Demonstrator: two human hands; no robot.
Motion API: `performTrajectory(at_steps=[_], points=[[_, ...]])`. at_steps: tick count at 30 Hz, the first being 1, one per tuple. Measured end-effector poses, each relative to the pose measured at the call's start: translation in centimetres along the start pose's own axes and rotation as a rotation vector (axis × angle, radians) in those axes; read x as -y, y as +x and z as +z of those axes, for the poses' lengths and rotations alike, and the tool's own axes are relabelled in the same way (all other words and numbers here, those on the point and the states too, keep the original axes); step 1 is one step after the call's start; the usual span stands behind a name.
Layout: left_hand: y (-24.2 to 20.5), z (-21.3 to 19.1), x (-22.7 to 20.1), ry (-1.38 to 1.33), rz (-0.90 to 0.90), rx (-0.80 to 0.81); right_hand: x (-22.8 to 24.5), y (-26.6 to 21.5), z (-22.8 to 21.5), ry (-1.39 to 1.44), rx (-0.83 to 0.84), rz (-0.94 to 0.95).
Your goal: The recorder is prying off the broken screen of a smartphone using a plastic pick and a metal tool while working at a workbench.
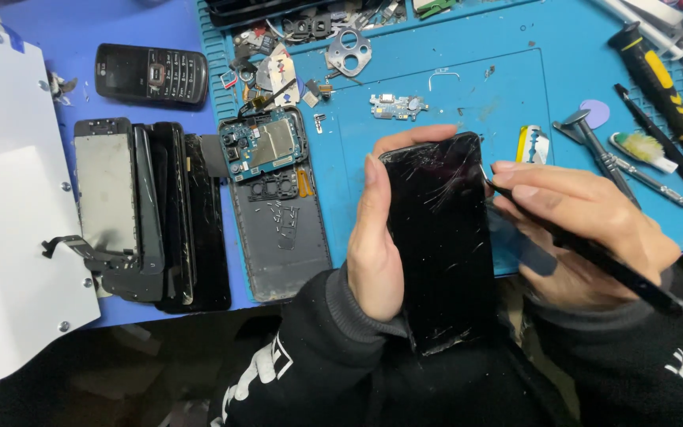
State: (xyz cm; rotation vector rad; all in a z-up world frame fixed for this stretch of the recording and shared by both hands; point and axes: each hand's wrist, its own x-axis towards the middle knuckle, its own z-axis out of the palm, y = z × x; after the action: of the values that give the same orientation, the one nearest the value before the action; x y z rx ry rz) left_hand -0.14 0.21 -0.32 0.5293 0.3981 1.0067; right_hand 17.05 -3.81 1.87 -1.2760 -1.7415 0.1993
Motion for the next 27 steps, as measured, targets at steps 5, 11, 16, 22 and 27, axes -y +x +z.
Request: performTrajectory(at_steps=[5,11,16,22,27], points=[[0.1,0.3,-0.3,0.132,0.015,-0.03,0.7,0.0,0.2,-0.019,0.0,0.004],[-0.1,0.1,0.1,0.051,-0.018,-0.031,-1.3,-3.0,-0.3,-0.078,-0.045,0.007],[-0.2,-0.1,0.1,-0.053,-0.007,0.025,-2.0,-4.1,0.4,-0.01,-0.241,0.104],[-0.1,-0.2,-0.2,-0.108,-0.021,0.008,-0.9,-1.7,-0.3,0.155,-0.145,0.092],[-0.1,-0.4,0.0,-0.091,-0.013,0.014,-2.4,-3.6,-0.3,0.209,-0.04,0.08]])
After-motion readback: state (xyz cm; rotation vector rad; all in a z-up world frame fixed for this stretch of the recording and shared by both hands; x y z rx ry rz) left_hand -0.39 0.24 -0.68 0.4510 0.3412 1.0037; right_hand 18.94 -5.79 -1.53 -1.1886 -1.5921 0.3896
